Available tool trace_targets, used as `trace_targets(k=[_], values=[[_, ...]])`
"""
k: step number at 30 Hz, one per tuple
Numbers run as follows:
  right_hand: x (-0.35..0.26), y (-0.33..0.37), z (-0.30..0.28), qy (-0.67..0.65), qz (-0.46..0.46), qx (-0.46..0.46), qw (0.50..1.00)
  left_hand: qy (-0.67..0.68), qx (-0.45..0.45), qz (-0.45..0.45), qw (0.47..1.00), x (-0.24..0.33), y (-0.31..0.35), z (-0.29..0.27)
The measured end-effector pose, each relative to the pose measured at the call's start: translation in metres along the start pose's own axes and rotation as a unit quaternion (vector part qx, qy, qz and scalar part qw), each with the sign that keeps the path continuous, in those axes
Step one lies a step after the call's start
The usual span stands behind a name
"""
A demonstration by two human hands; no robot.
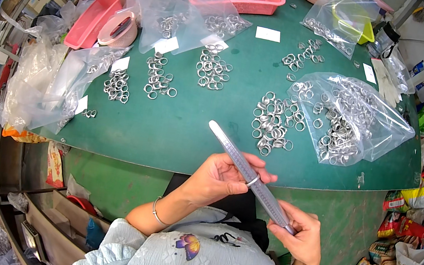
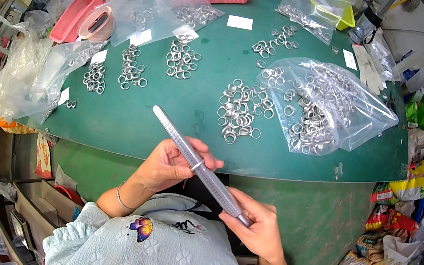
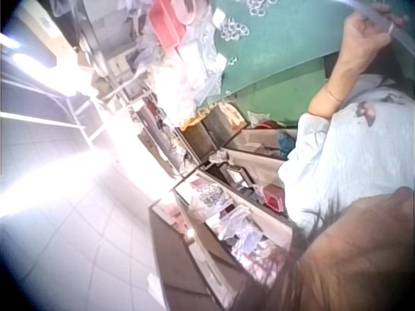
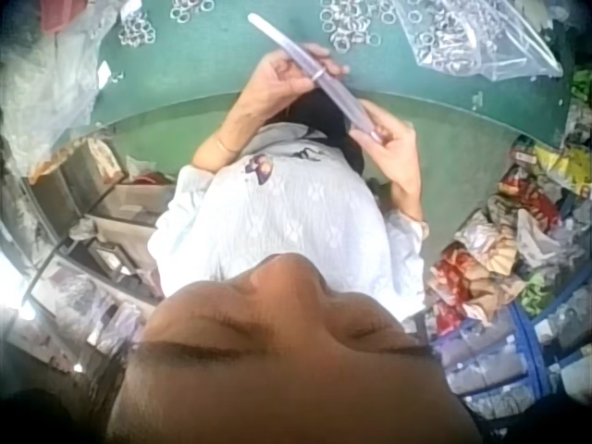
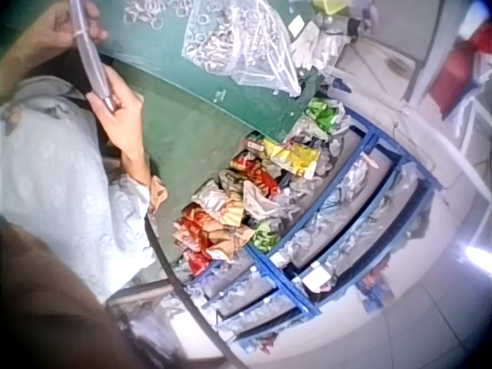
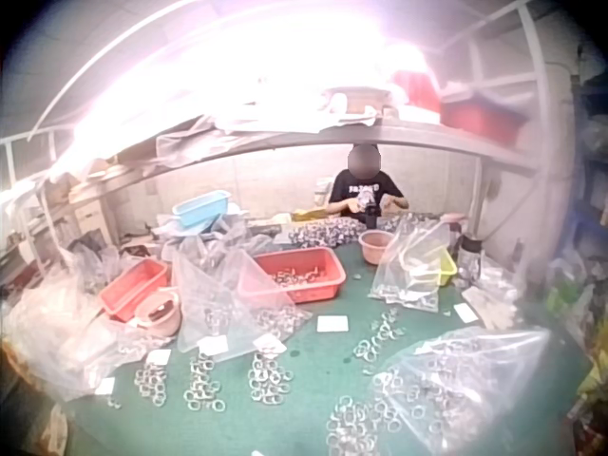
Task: The person uses a metal rod to thread small metal rings onto it one by one. They pick up the rings from a green table and slide them down the rod, repeating this process for multiple rings.
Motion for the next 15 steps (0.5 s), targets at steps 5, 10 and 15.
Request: trace_targets(k=[5, 10, 15], values=[[0.0002, -0.0003, -0.0005, 0.003, 0.004, 0.000, 1.000, 0.002, -0.005, 0.008, 1.000, -0.0010, -0.0003, -0.0016], [0.0008, -0.0003, -0.0005, 0.011, 0.003, -0.004, 1.000, 0.002, -0.026, 0.015, 1.000, -0.0010, -0.0014, -0.0005], [0.0022, 0.0002, -0.0007, 0.015, 0.005, -0.006, 1.000, 0.003, -0.013, 0.005, 1.000, -0.0012, -0.0014, 0.0003]])
Point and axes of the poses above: each hand's wrist, its own y-axis away from the middle knuckle, its own z-axis out of the palm, x = y × z, the point moved 9 cm from there along -y, towards the middle knuckle, and after that the axes turned 9 degrees about -x, right-handed, at the moved point
